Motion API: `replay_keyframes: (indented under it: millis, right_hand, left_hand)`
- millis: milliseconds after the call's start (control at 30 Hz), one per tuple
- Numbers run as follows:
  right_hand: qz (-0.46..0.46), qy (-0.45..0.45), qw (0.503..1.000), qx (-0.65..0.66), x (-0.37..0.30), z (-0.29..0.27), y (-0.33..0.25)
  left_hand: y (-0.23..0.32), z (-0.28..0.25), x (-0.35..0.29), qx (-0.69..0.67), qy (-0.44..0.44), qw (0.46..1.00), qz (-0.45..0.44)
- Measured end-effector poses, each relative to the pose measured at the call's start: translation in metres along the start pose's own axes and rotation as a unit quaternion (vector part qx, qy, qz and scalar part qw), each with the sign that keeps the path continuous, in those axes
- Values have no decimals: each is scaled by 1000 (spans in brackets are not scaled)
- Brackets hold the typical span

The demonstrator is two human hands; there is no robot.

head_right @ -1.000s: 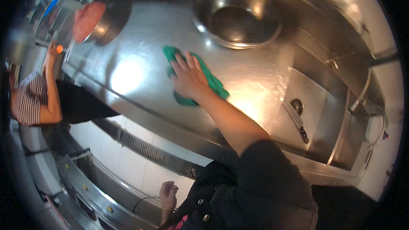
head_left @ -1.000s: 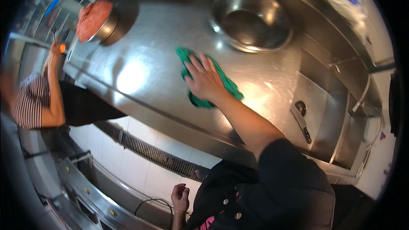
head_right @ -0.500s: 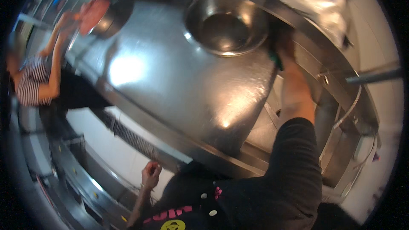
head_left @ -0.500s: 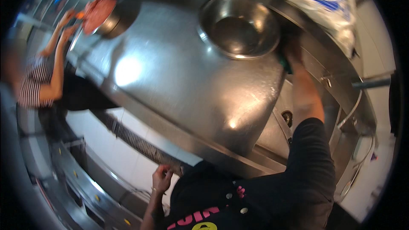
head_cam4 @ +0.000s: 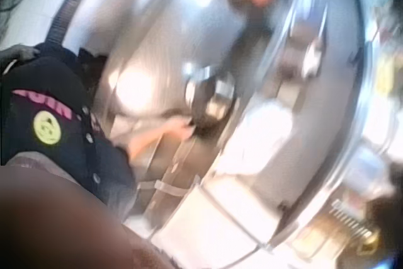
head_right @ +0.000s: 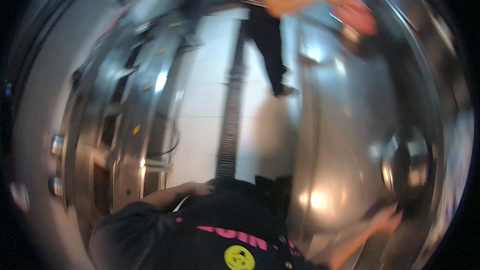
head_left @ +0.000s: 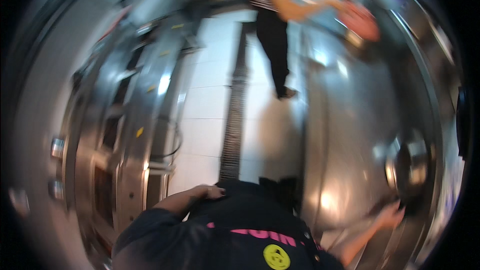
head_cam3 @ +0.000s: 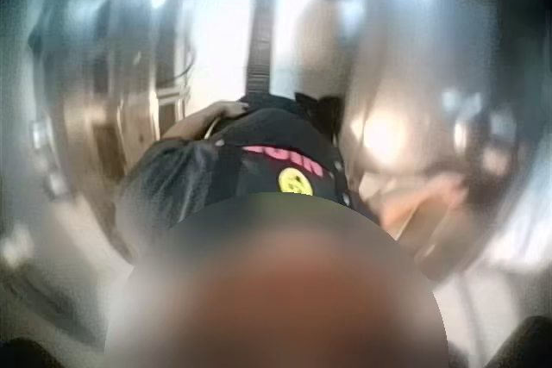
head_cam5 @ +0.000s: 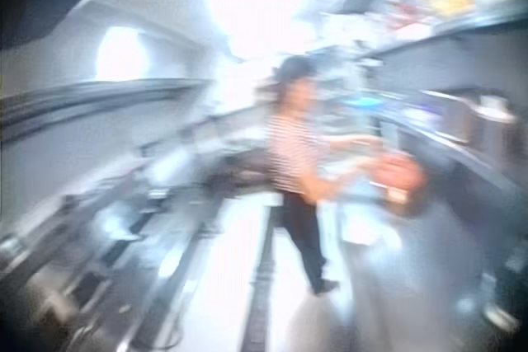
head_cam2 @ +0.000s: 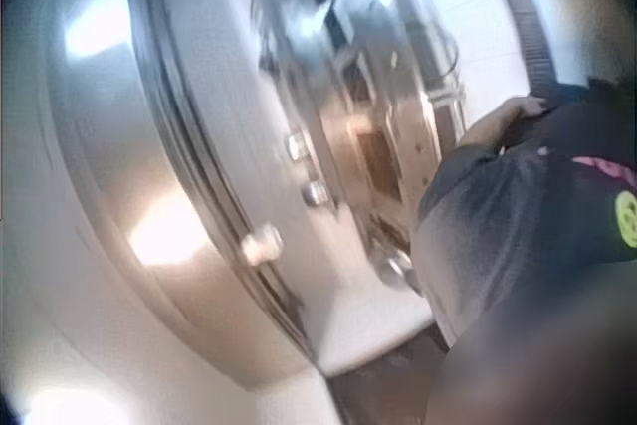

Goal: The person fills a long, thin casing with ground meat from a metal bowl, using both hands to push the meat into the casing and twist it into links. They wash their hands in the sink, use a knife to trim the casing, and continue stuffing additional sections. A coworker is present in the background.

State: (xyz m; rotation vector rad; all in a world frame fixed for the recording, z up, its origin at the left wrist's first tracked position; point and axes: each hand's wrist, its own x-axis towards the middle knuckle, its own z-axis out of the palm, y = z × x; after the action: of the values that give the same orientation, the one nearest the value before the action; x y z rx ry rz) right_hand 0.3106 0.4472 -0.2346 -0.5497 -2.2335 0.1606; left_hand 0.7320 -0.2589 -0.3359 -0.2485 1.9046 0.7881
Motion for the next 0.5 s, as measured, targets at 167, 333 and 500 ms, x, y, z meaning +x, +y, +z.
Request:
replay_keyframes:
  millis: [167,333,500]
  right_hand:
    - [-94,-382,865,312,-189,-99,-211]
    - [-381,-629,517,438,-305,-218,-385]
    - [-360,-720,496,325,-400,-244,-446]
  left_hand:
    - [-13,14,-8,39,47,998,12]
    - [-61,20,-12,20,138,988,60]
    - [-177,44,-40,-194,296,935,12]
